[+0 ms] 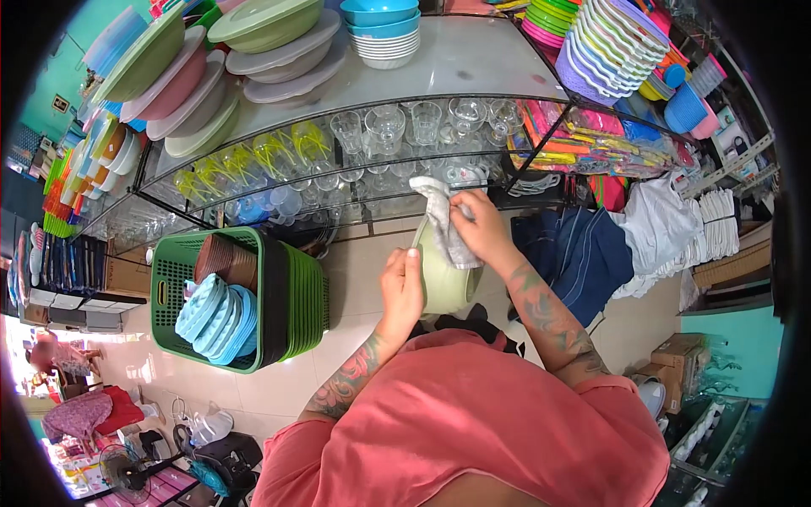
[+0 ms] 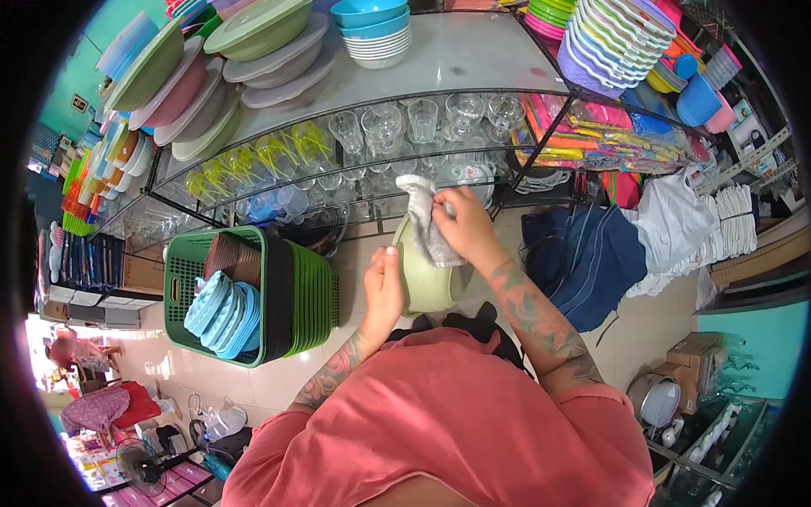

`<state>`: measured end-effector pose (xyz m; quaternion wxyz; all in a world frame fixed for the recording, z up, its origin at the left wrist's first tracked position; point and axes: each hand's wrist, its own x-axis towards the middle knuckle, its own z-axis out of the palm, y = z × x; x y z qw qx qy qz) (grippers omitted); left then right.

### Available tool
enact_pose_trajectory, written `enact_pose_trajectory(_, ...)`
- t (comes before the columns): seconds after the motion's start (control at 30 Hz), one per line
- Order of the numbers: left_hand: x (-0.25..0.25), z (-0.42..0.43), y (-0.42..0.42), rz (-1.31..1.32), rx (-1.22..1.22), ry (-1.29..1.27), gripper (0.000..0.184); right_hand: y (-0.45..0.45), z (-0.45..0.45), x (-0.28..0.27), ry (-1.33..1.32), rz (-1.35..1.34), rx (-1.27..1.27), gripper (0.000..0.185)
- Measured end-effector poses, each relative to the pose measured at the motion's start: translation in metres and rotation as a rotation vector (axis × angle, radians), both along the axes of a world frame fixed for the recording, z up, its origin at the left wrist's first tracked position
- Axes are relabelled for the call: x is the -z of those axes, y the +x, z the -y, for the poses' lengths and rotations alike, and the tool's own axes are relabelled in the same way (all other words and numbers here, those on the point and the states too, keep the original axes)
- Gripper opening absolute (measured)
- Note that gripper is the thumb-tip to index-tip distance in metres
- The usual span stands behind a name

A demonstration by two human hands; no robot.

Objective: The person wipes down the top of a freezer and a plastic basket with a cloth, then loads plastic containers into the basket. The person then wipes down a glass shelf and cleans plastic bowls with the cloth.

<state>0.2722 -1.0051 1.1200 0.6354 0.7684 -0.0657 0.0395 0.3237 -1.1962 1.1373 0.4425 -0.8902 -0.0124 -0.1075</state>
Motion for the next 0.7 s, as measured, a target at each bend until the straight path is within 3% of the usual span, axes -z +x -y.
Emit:
enact_pose_trajectory(0.03, 0.004, 0.002, 0.001, 0.022, -0.026, -0.016, 0.047, 0.001, -0.002, -0.002, -0.025, -0.043, 0.024, 0.018)
enact_pose_trajectory(0.13, 0.02, -0.002, 0.01, -0.137, -0.101, -0.078, 0.046, -0.019, -0.041, -0.019, -0.28, 0.175, -0.053, 0.023)
enact_pose_trajectory(0.2, 0.027, -0.006, 0.019, -0.512, -0.116, -0.656, 0.046, -0.033, -0.067, -0.026, -0.426, 0.306, -0.175, 0.027)
enact_pose_trajectory(0.27, 0.043, -0.018, 0.024, -0.501, -0.066, -0.78, 0.054, -0.046, -0.077, -0.022, -0.527, 0.408, -0.286, 0.031)
enact_pose_trajectory(0.33, 0.047, -0.029, 0.03, -0.567, -0.172, -0.834, 0.051, -0.058, -0.082, -0.008, -0.586, 0.475, -0.385, 0.035)
enact_pose_trajectory(0.37, 0.074, -0.044, 0.039, -0.666, -0.173, -0.787, 0.049, -0.063, -0.076, -0.004, -0.571, 0.468, -0.453, 0.039)
enact_pose_trajectory(0.47, 0.055, -0.049, 0.042, -0.729, -0.349, -1.069, 0.06, -0.078, -0.056, 0.017, -0.519, 0.494, -0.465, 0.034)
enact_pose_trajectory(0.5, 0.067, -0.054, 0.046, -0.733, -0.35, -1.075, 0.067, -0.08, -0.049, 0.027, -0.487, 0.49, -0.374, 0.03)
enact_pose_trajectory(0.6, 0.044, -0.057, 0.047, -0.72, -0.316, -0.973, 0.071, -0.073, -0.027, 0.054, -0.058, 0.387, -0.017, 0.024)
enact_pose_trajectory(0.67, 0.024, -0.053, 0.039, -0.673, -0.214, -0.857, 0.072, -0.056, -0.012, 0.047, 0.029, 0.45, 0.164, 0.02)
enact_pose_trajectory(0.7, 0.019, -0.051, 0.036, -0.654, -0.168, -0.777, 0.072, -0.046, 0.002, 0.042, 0.09, 0.337, 0.143, 0.019)
